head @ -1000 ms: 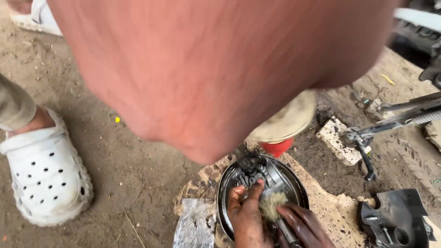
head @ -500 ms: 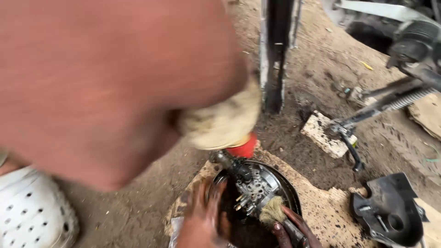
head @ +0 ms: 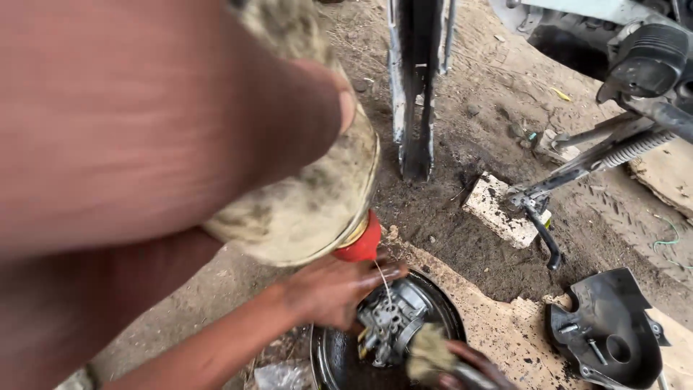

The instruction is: Cleaning a motorcycle carburetor with a brush and fuel in a metal bowl.

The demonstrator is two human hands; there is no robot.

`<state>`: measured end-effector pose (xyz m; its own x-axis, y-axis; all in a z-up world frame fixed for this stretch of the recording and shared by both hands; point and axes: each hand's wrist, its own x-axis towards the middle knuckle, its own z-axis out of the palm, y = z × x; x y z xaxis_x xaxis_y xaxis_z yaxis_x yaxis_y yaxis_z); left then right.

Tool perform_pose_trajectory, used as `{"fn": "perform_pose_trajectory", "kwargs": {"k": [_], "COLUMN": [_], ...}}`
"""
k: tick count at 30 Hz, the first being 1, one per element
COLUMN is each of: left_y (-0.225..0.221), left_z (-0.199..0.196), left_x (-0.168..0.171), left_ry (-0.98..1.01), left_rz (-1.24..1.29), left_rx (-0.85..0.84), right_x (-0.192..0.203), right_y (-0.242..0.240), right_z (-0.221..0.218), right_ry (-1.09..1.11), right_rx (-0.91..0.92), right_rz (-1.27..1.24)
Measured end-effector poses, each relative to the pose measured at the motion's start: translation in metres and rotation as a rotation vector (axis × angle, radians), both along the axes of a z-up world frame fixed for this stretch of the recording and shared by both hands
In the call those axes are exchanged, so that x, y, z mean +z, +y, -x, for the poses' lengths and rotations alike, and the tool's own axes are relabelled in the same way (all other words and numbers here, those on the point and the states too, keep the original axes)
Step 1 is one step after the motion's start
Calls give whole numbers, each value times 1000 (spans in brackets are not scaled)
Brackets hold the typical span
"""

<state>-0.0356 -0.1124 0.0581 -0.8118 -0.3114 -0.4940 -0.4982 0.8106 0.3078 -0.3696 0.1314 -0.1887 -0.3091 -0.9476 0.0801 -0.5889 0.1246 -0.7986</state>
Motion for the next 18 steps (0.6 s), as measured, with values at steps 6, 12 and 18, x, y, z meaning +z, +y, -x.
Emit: {"fn": "perform_pose_trajectory", "kwargs": {"k": [6, 12, 18], "left_y": [36, 76, 74], "left_z": [-48, -70, -72], "left_x": [0, 16, -2], "left_ry": [737, 579, 755], "left_rz": [213, -443, 39], "left_rx": [64, 556, 486], "right_x": [103, 203, 116], "right_y": [11, -21, -27], "right_z": [25, -70, -62], "right_ry": [4, -498, 428], "right_rx": [-22, 351, 718], "right_rz": [-448, -216, 273]}}
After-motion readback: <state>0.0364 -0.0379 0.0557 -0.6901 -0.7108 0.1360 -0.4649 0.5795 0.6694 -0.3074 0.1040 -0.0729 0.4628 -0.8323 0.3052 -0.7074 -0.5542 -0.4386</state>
